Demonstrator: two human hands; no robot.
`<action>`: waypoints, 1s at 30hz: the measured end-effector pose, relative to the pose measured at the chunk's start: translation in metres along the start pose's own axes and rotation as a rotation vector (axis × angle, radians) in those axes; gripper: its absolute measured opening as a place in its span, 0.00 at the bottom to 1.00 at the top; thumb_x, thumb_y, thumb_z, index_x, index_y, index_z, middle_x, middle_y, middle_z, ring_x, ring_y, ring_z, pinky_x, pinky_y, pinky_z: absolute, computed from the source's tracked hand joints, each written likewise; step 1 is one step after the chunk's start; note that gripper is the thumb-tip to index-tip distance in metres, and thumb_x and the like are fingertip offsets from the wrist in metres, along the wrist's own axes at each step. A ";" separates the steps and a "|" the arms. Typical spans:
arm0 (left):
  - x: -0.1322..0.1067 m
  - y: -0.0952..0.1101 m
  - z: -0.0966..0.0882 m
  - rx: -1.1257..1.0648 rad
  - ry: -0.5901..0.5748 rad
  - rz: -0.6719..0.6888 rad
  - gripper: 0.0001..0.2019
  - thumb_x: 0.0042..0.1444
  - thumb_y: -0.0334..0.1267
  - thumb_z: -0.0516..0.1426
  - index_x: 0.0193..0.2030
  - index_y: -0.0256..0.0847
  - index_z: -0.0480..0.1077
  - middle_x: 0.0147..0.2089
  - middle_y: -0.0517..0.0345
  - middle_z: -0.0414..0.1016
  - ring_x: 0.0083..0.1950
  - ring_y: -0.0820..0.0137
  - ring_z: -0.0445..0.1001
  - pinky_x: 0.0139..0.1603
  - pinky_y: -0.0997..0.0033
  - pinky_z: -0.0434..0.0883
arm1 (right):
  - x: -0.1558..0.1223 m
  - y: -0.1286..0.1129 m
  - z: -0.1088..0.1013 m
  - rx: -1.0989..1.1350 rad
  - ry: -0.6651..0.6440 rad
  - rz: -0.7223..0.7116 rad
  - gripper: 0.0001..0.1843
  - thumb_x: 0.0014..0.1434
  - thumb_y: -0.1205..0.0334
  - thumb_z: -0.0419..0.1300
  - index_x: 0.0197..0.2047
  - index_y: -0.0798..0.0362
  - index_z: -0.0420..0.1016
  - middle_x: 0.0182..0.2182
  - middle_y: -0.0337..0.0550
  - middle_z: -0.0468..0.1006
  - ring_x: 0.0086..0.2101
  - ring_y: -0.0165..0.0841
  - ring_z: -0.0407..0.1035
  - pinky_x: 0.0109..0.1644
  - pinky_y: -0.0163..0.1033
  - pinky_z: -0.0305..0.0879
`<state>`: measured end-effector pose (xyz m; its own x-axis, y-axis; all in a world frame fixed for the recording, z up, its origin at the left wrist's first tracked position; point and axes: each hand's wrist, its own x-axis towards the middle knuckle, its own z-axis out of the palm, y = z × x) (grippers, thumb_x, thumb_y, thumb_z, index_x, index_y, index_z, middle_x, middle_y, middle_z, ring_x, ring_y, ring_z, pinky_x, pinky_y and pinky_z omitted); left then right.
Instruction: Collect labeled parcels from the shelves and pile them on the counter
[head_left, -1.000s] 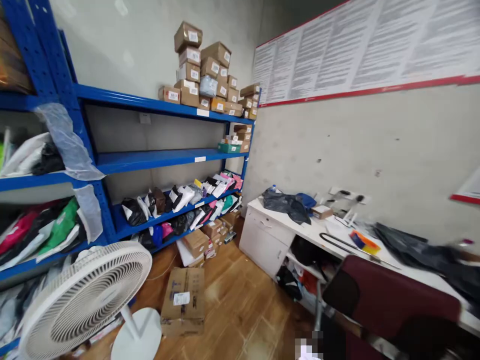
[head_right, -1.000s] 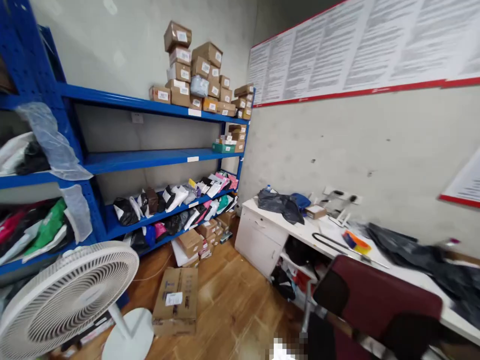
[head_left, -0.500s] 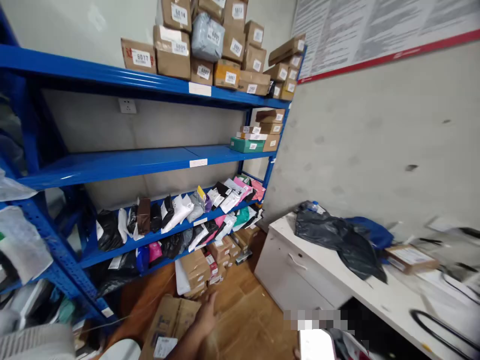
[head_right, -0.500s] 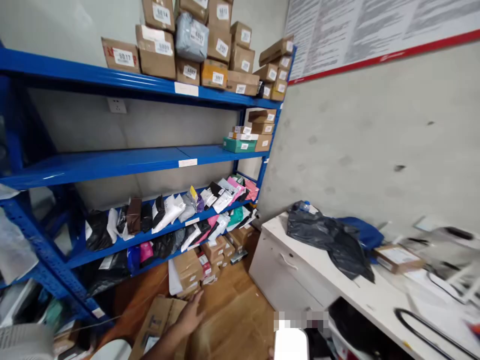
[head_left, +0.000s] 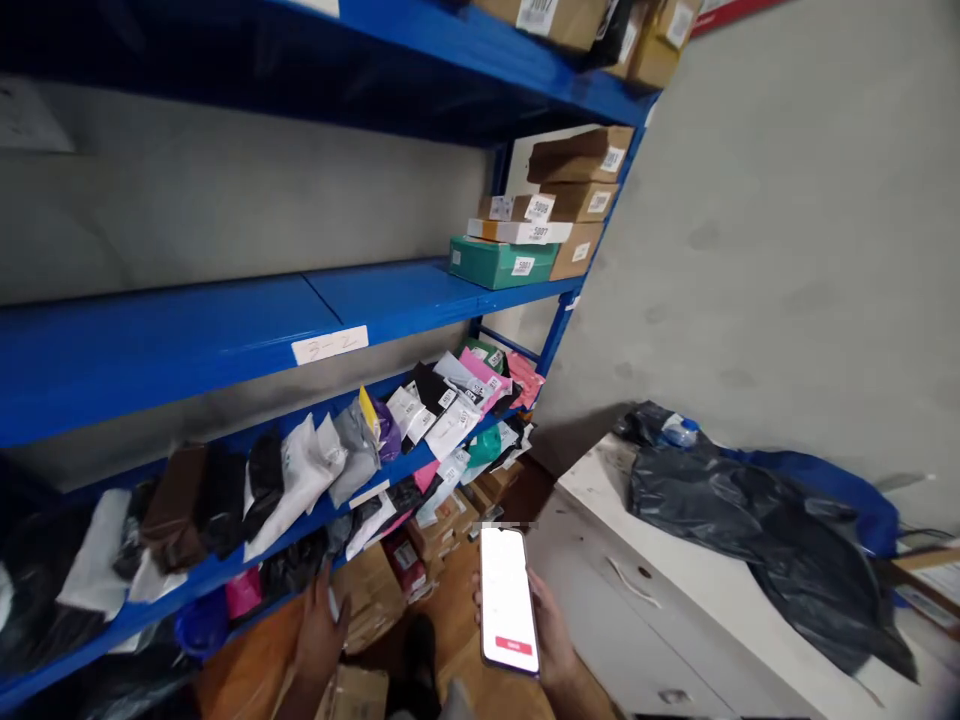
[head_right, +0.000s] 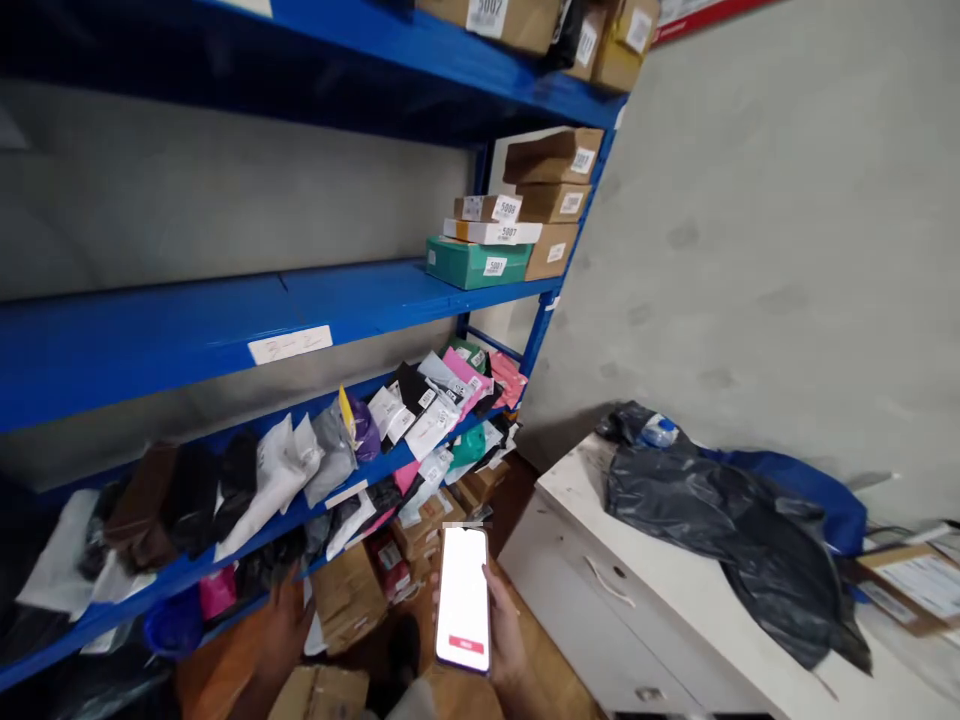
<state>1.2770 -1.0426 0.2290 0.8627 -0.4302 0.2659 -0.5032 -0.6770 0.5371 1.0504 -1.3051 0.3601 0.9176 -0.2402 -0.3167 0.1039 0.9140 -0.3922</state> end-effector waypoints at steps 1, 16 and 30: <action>0.032 0.020 0.002 -0.046 -0.003 0.061 0.27 0.63 0.41 0.45 0.67 0.35 0.53 0.64 0.39 0.63 0.66 0.59 0.63 0.66 0.58 0.64 | 0.018 -0.009 -0.001 -0.004 0.031 -0.017 0.28 0.51 0.45 0.66 0.47 0.59 0.78 0.42 0.54 0.83 0.36 0.40 0.77 0.42 0.44 0.71; 0.330 0.231 0.109 0.193 -0.316 0.347 0.34 0.55 0.38 0.60 0.69 0.46 0.56 0.73 0.44 0.49 0.70 0.50 0.52 0.68 0.46 0.57 | 0.173 -0.101 0.015 -0.004 0.187 -0.151 0.22 0.54 0.50 0.62 0.46 0.57 0.75 0.39 0.51 0.83 0.34 0.39 0.78 0.42 0.44 0.73; 0.326 0.222 0.130 0.342 -0.265 0.212 0.31 0.62 0.31 0.49 0.72 0.35 0.48 0.65 0.36 0.59 0.64 0.54 0.64 0.53 0.61 0.73 | 0.275 -0.139 -0.020 -0.171 0.433 -0.414 0.26 0.44 0.59 0.73 0.45 0.52 0.70 0.32 0.44 0.84 0.28 0.41 0.78 0.31 0.43 0.74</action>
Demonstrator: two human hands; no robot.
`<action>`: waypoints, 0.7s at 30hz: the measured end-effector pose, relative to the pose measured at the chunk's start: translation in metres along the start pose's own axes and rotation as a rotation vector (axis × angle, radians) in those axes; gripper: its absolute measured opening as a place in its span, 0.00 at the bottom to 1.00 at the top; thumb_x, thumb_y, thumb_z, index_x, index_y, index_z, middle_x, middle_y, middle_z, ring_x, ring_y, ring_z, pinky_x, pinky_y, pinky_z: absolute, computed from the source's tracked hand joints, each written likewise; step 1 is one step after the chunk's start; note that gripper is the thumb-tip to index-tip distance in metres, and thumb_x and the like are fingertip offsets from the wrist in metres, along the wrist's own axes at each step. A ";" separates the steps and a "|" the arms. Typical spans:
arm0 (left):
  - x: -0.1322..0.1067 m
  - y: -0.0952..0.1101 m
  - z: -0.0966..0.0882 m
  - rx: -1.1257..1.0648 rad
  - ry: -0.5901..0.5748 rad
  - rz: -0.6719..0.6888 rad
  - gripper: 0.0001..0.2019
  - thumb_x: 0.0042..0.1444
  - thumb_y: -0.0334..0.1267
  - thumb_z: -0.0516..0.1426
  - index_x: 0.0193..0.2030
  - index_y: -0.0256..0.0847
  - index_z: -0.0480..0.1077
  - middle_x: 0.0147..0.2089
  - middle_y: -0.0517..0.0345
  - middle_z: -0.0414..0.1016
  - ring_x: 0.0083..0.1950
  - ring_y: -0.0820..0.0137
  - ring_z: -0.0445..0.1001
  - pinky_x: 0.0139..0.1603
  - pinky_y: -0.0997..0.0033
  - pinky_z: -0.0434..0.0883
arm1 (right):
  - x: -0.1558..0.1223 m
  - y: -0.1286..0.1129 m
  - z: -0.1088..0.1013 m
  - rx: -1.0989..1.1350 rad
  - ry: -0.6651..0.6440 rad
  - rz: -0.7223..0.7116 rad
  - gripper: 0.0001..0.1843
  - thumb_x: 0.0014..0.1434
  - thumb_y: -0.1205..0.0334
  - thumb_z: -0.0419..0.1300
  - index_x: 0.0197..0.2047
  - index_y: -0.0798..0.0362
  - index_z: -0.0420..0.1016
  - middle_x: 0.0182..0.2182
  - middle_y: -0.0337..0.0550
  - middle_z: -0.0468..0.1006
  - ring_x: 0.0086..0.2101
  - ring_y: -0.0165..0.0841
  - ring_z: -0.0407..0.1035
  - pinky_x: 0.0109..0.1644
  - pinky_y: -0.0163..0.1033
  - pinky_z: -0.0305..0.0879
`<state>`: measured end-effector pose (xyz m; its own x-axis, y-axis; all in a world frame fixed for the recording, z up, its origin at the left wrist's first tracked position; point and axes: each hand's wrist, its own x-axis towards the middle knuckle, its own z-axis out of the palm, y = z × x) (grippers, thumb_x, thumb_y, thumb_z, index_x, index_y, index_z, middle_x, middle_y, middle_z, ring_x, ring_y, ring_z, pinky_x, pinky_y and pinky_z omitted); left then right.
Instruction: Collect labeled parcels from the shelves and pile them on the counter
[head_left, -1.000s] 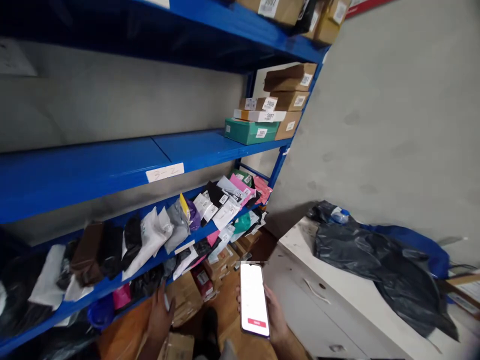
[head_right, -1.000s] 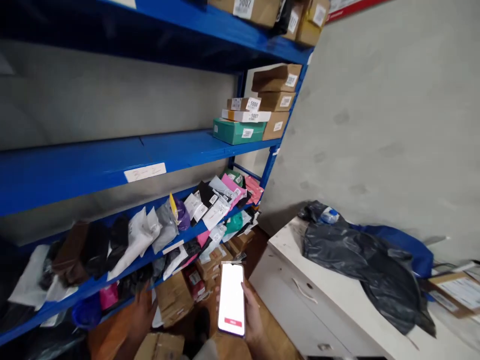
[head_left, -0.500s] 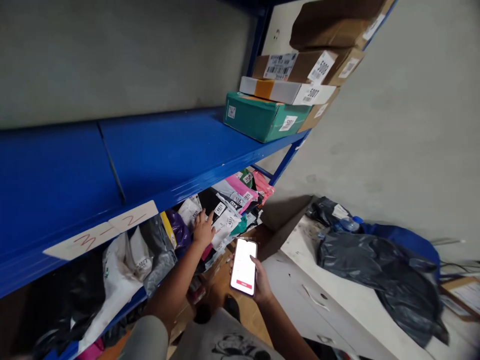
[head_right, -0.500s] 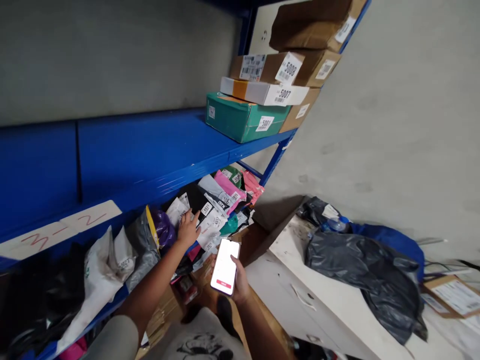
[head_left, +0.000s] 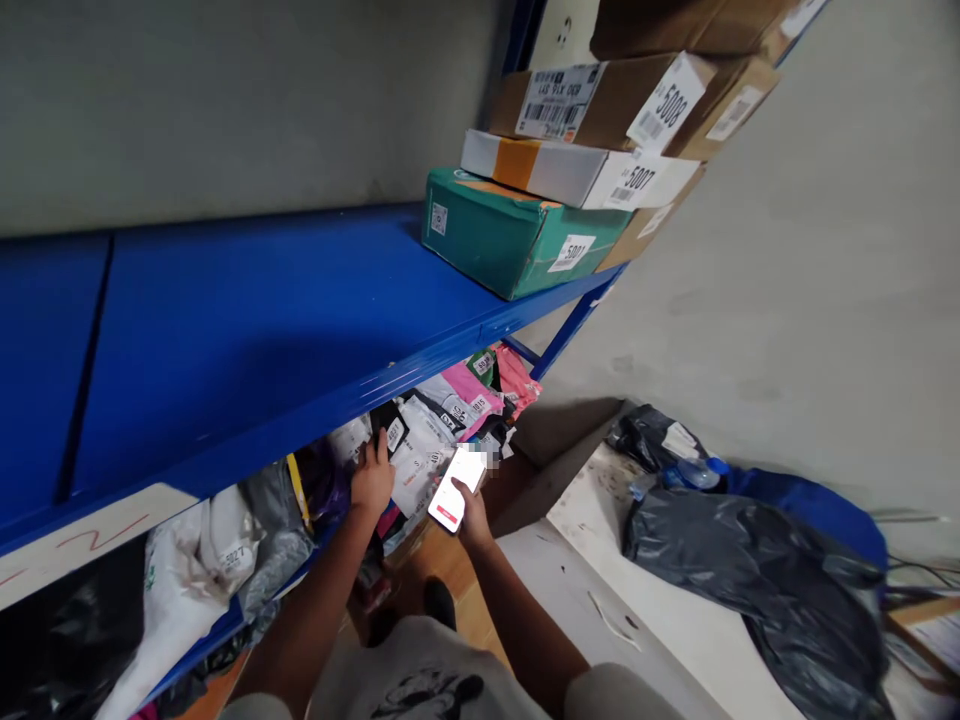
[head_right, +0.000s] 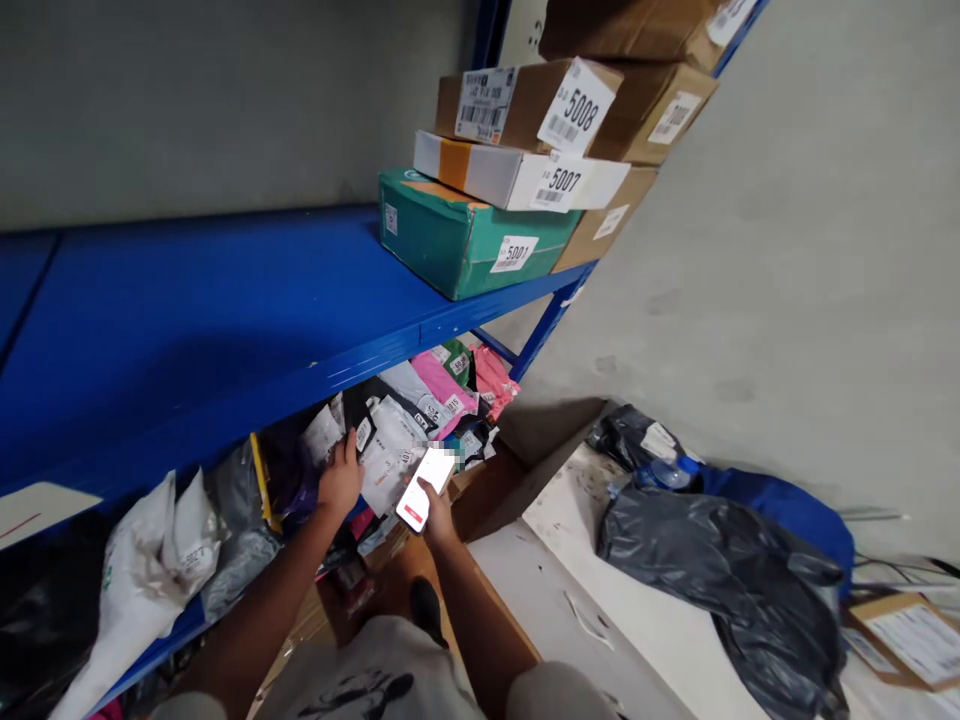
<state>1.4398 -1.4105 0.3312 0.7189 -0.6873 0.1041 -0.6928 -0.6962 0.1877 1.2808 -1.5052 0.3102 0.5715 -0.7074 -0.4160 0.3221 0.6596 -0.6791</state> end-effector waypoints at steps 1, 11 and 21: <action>-0.003 -0.001 0.001 0.020 0.008 0.029 0.31 0.63 0.31 0.48 0.73 0.41 0.48 0.68 0.37 0.55 0.64 0.53 0.64 0.52 0.61 0.74 | 0.002 0.005 0.001 -0.001 -0.011 0.002 0.26 0.43 0.59 0.73 0.44 0.52 0.70 0.32 0.44 0.85 0.28 0.41 0.78 0.31 0.44 0.74; 0.001 0.033 -0.012 0.004 -0.086 0.059 0.31 0.60 0.40 0.55 0.69 0.65 0.53 0.75 0.45 0.39 0.66 0.38 0.59 0.45 0.52 0.76 | 0.015 0.009 -0.001 -0.050 -0.142 0.116 0.30 0.34 0.59 0.77 0.41 0.53 0.73 0.31 0.43 0.85 0.28 0.42 0.78 0.36 0.47 0.77; 0.009 0.061 0.002 0.112 -0.064 -0.135 0.36 0.53 0.45 0.61 0.68 0.43 0.57 0.72 0.28 0.43 0.67 0.31 0.55 0.49 0.42 0.72 | 0.016 -0.022 -0.050 -0.025 -0.091 0.135 0.34 0.41 0.54 0.74 0.50 0.53 0.69 0.34 0.49 0.85 0.32 0.46 0.79 0.35 0.49 0.76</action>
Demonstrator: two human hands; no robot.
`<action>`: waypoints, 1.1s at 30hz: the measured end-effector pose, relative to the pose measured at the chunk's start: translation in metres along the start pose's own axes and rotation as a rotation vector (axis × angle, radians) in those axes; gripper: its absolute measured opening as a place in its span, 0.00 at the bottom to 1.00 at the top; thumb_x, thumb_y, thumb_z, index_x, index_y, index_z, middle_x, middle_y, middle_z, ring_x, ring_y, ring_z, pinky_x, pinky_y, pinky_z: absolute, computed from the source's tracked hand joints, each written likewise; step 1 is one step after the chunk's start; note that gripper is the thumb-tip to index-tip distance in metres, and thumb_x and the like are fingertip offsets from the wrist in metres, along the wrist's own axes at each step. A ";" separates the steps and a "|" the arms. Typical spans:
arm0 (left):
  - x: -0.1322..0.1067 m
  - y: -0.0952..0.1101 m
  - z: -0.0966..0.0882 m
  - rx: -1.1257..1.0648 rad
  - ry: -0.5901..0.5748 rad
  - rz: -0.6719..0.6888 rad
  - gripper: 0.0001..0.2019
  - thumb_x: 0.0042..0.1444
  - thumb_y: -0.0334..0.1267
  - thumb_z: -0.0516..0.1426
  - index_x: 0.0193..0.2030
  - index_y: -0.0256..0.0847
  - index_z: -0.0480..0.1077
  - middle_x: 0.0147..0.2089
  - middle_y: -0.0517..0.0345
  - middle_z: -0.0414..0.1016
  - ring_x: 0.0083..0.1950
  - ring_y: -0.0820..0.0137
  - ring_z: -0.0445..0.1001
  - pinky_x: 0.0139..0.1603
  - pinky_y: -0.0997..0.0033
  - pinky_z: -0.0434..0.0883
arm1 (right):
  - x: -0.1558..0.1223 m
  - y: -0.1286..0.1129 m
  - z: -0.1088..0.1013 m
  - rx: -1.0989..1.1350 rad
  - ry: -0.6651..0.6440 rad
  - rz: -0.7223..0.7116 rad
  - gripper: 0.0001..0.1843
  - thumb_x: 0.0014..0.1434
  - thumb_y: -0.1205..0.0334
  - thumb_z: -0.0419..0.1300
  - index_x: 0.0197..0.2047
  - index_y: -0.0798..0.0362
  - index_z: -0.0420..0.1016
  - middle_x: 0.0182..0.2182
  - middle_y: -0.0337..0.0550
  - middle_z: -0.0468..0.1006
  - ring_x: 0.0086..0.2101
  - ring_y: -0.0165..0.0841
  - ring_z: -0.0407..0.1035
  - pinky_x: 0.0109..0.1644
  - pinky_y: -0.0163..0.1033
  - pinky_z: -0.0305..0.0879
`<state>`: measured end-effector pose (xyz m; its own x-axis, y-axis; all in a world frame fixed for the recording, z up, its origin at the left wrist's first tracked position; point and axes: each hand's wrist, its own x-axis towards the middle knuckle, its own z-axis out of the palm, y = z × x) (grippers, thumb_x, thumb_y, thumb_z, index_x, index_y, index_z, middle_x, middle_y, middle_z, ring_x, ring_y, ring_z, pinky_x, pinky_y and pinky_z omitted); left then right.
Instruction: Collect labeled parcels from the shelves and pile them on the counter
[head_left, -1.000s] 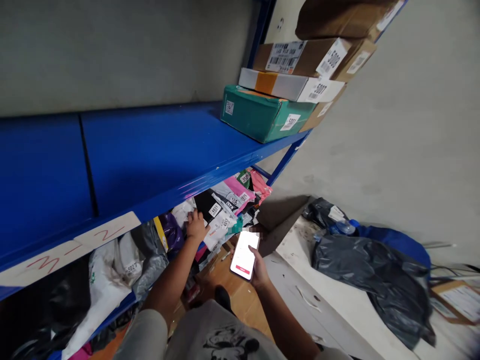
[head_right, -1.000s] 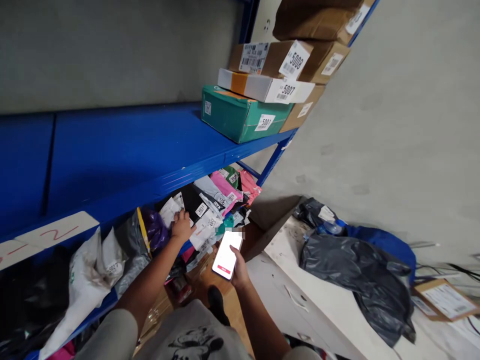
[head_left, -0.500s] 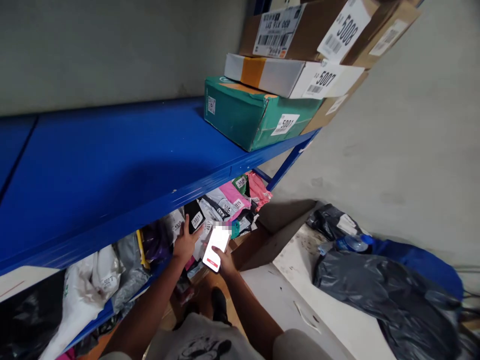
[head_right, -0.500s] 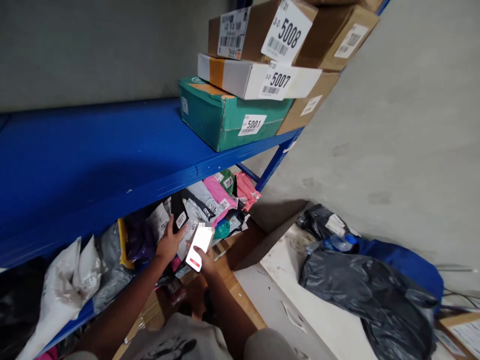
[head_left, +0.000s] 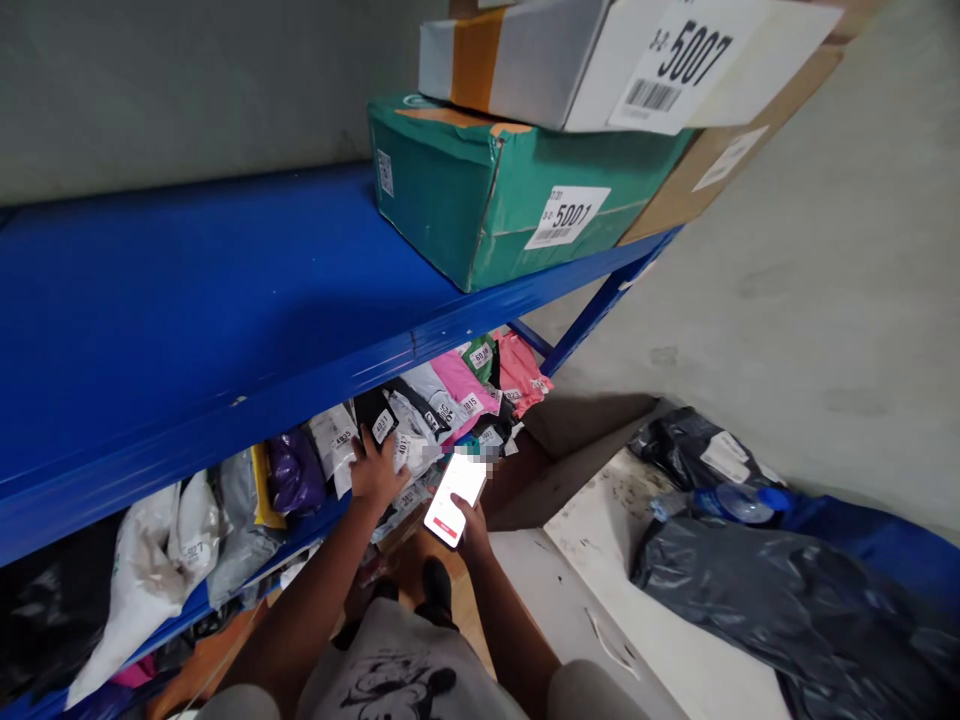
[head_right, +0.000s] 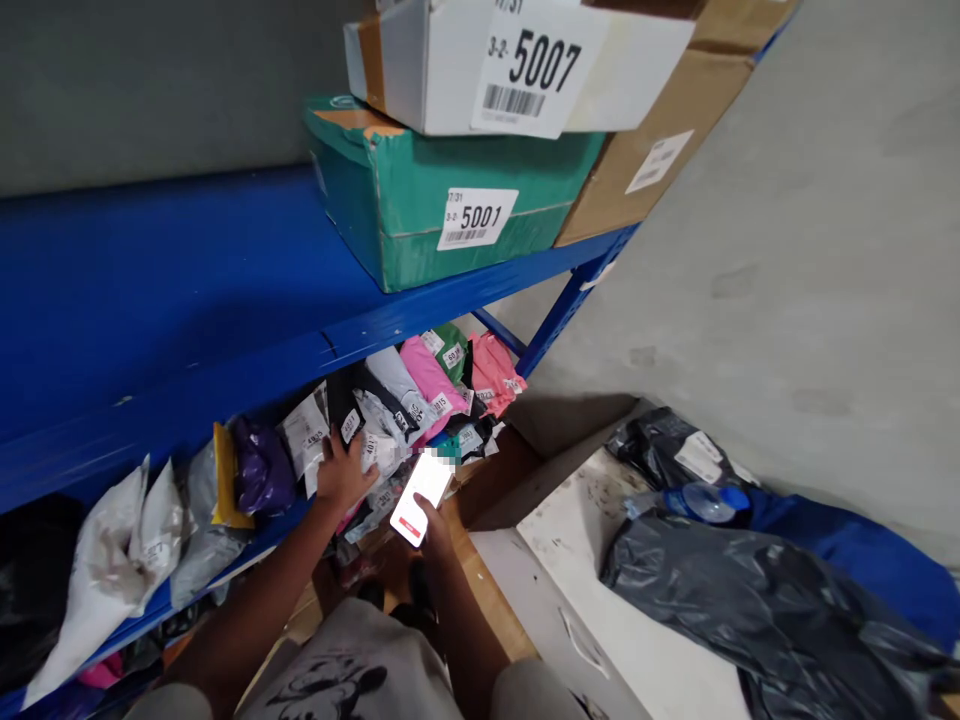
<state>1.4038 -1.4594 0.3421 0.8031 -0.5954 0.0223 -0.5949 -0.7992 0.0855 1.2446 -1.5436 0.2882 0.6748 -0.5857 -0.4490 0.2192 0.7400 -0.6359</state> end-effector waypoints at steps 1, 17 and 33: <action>-0.002 -0.002 0.000 0.011 0.005 0.016 0.35 0.54 0.44 0.59 0.68 0.42 0.57 0.71 0.27 0.43 0.67 0.32 0.55 0.49 0.43 0.73 | 0.000 -0.001 -0.003 0.000 0.005 -0.003 0.35 0.41 0.54 0.74 0.51 0.53 0.69 0.35 0.49 0.85 0.32 0.46 0.79 0.36 0.49 0.76; -0.017 -0.023 0.000 0.022 0.071 0.217 0.27 0.59 0.32 0.55 0.64 0.62 0.64 0.77 0.50 0.32 0.69 0.39 0.56 0.49 0.51 0.75 | -0.012 0.014 -0.006 -0.283 -0.172 -0.086 0.34 0.38 0.50 0.76 0.48 0.52 0.75 0.39 0.50 0.84 0.43 0.50 0.77 0.53 0.58 0.70; -0.031 -0.030 0.001 -0.020 0.136 0.112 0.22 0.59 0.32 0.55 0.58 0.56 0.72 0.76 0.50 0.39 0.68 0.47 0.58 0.53 0.57 0.74 | 0.031 0.024 0.045 -0.509 -0.361 -0.024 0.36 0.28 0.49 0.78 0.42 0.52 0.76 0.40 0.51 0.83 0.46 0.52 0.75 0.53 0.59 0.69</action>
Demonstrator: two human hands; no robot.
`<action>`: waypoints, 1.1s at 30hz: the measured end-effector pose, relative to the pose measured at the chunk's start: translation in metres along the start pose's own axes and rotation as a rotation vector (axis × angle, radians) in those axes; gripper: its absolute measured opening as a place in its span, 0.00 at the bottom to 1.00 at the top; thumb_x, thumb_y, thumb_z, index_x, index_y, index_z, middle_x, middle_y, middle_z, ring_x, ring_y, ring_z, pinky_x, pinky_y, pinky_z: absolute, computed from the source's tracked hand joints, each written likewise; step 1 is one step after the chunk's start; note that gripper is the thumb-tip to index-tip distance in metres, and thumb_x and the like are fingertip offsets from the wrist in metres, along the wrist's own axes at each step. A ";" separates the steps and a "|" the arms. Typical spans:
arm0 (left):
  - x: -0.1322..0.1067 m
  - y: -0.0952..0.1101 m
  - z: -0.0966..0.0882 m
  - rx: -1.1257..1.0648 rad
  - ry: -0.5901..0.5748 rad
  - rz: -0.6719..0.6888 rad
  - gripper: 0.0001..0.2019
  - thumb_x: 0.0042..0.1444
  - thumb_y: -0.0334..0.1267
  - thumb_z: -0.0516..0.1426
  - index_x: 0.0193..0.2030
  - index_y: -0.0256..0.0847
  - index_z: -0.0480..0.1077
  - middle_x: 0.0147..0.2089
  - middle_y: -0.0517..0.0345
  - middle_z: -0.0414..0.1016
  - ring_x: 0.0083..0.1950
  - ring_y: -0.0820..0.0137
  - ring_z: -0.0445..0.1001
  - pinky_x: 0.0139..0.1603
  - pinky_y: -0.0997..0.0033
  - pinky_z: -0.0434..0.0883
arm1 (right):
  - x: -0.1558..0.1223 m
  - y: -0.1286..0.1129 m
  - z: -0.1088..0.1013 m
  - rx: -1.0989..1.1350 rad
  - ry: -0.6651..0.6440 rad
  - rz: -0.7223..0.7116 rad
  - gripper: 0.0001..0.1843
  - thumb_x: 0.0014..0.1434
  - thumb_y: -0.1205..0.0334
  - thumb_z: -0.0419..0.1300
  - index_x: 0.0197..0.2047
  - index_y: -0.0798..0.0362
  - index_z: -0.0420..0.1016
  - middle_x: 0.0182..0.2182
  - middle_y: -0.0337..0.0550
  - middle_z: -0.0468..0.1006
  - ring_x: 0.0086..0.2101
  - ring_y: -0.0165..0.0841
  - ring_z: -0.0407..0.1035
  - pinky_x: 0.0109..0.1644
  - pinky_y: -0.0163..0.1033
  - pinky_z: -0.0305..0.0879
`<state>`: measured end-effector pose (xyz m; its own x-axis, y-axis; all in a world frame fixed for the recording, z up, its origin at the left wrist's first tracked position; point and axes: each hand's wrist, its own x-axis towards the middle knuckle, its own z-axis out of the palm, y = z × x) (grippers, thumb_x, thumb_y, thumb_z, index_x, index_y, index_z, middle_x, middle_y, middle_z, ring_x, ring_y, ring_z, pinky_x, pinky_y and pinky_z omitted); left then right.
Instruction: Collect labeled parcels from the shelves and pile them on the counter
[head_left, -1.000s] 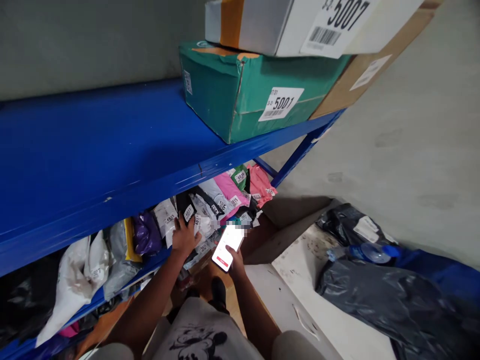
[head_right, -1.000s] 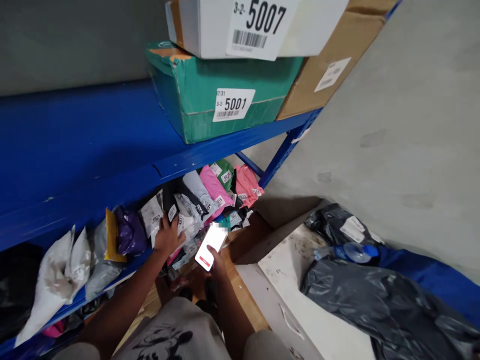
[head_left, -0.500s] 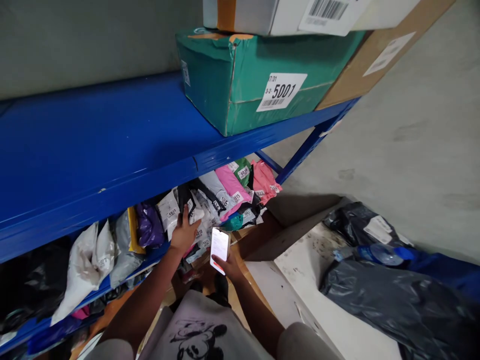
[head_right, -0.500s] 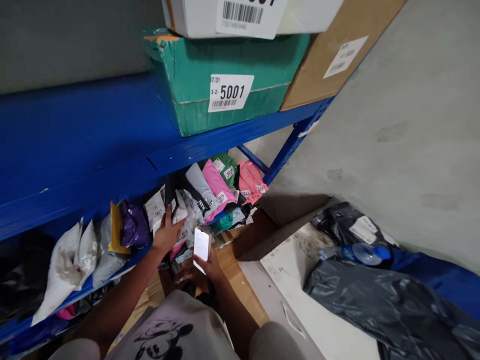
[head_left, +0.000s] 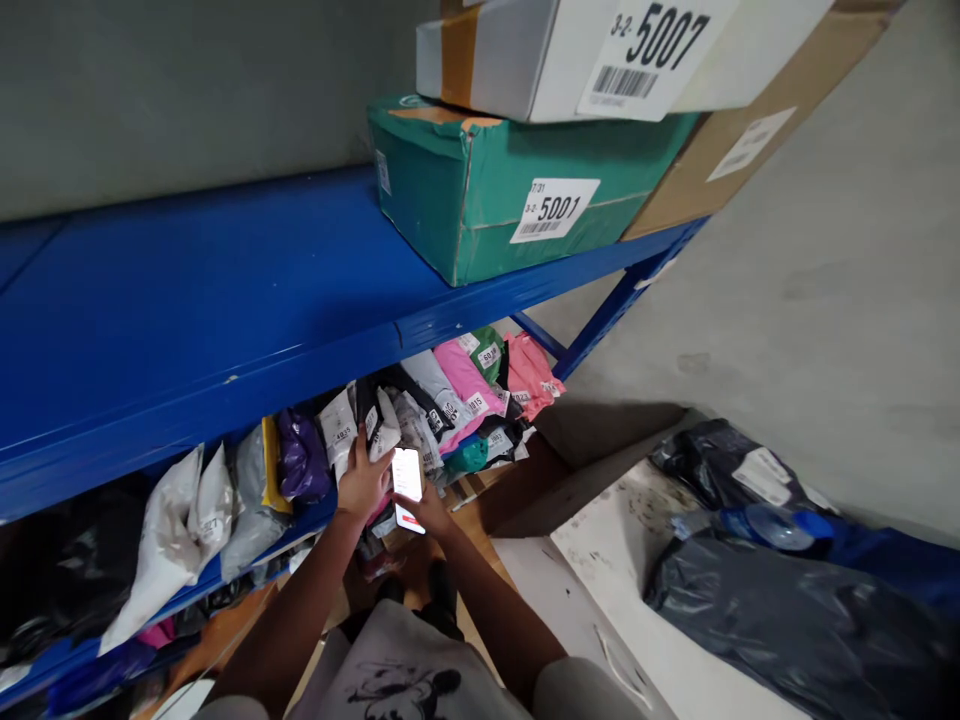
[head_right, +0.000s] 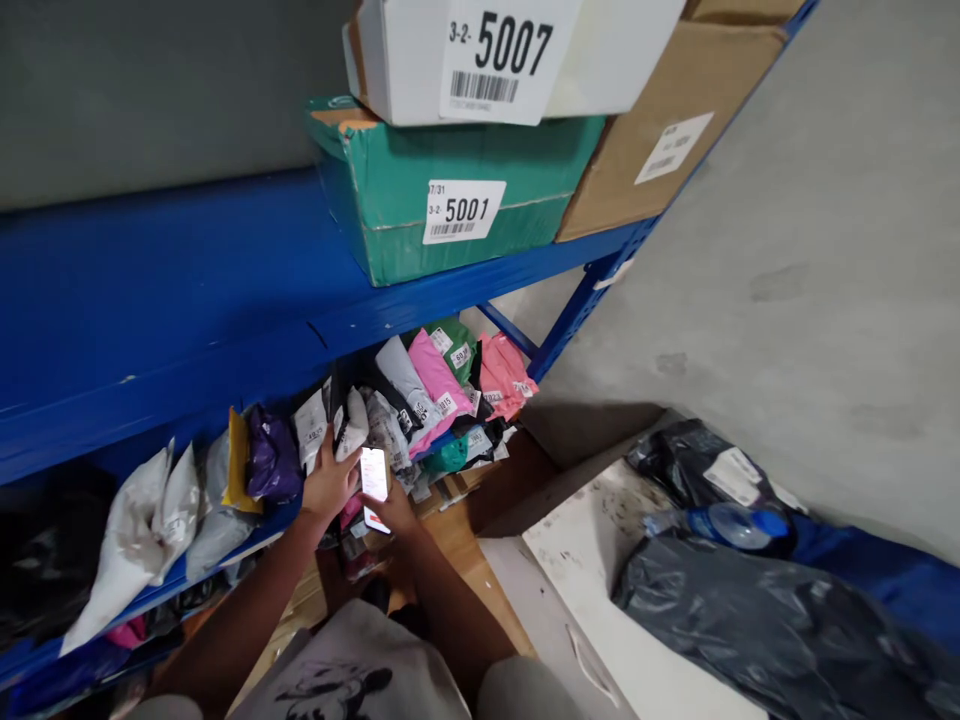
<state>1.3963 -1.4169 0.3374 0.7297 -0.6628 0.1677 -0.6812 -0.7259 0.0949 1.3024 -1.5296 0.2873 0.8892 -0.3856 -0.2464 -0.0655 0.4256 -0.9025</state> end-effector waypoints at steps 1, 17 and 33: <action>0.000 0.001 0.000 -0.007 0.004 -0.007 0.22 0.59 0.32 0.55 0.58 0.56 0.72 0.76 0.51 0.39 0.69 0.47 0.58 0.53 0.57 0.74 | 0.004 -0.006 -0.002 -0.016 -0.006 -0.012 0.35 0.29 0.48 0.77 0.42 0.52 0.76 0.41 0.51 0.83 0.46 0.51 0.75 0.53 0.59 0.69; -0.004 0.036 0.016 -0.002 -0.008 0.079 0.25 0.53 0.46 0.63 0.60 0.59 0.70 0.76 0.48 0.42 0.72 0.32 0.41 0.59 0.24 0.56 | -0.122 -0.083 -0.136 0.278 0.416 -0.135 0.26 0.42 0.53 0.74 0.44 0.54 0.77 0.38 0.56 0.84 0.37 0.50 0.79 0.41 0.54 0.76; 0.098 0.088 -0.003 0.117 0.017 -0.022 0.22 0.62 0.24 0.42 0.56 0.28 0.71 0.44 0.36 0.76 0.47 0.53 0.75 0.59 0.37 0.61 | -0.163 -0.068 -0.142 0.413 0.626 -0.047 0.50 0.39 0.47 0.74 0.64 0.53 0.64 0.35 0.53 0.85 0.35 0.53 0.79 0.41 0.60 0.75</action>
<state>1.4079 -1.5447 0.3653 0.7427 -0.6440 0.1833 -0.6527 -0.7574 -0.0162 1.0977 -1.6122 0.3380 0.4553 -0.7519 -0.4768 0.2510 0.6222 -0.7415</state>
